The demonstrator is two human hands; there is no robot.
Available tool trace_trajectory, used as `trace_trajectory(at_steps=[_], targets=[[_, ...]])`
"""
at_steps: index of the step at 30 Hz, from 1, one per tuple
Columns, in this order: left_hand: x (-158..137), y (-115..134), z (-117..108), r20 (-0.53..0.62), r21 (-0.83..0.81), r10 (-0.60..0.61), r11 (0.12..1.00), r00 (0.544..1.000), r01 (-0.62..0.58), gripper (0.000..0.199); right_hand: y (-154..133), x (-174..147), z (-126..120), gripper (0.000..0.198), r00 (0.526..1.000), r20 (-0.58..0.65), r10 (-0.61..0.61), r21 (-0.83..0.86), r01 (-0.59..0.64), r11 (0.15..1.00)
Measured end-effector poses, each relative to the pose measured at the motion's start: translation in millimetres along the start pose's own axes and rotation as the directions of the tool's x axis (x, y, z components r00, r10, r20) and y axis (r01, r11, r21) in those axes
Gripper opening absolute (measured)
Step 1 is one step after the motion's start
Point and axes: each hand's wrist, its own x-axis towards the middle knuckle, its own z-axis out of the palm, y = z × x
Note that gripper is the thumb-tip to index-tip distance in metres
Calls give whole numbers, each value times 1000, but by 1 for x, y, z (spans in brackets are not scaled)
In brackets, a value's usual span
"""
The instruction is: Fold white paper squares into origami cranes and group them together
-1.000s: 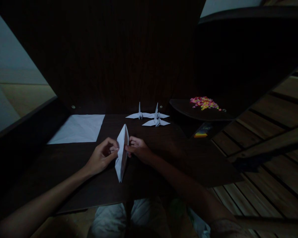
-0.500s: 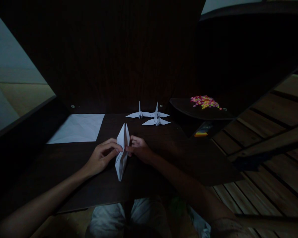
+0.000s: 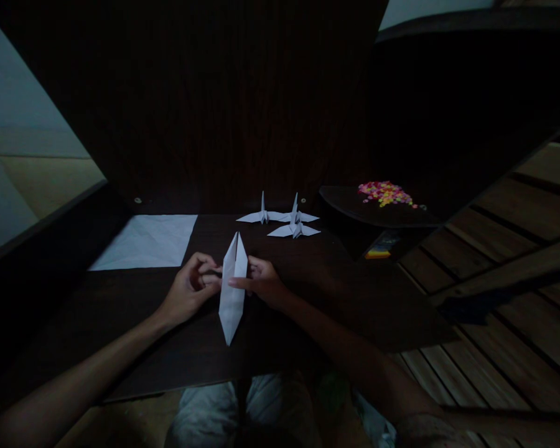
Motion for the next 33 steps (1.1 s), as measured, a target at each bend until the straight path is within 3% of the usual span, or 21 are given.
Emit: trace_trajectory(at_steps=[6,11,17,33], targets=[[3,3,0,-4,40,-64,997,998,64,42,1,-1,1,42,999,-5,39,-30,-39,999],[6,1,-1,35,142,-112,984,993,106,28,-3,-4,6,37,999,22,30,-21,-29,999],[6,5,-3,17,133,-91,987,996,88,28,-1,-5,5,22,999,8,-40,-180,41,983],[6,0,-1,-30,146,-85,985,996,88,30,-1,-5,4,39,994,17,-107,-286,107,952]])
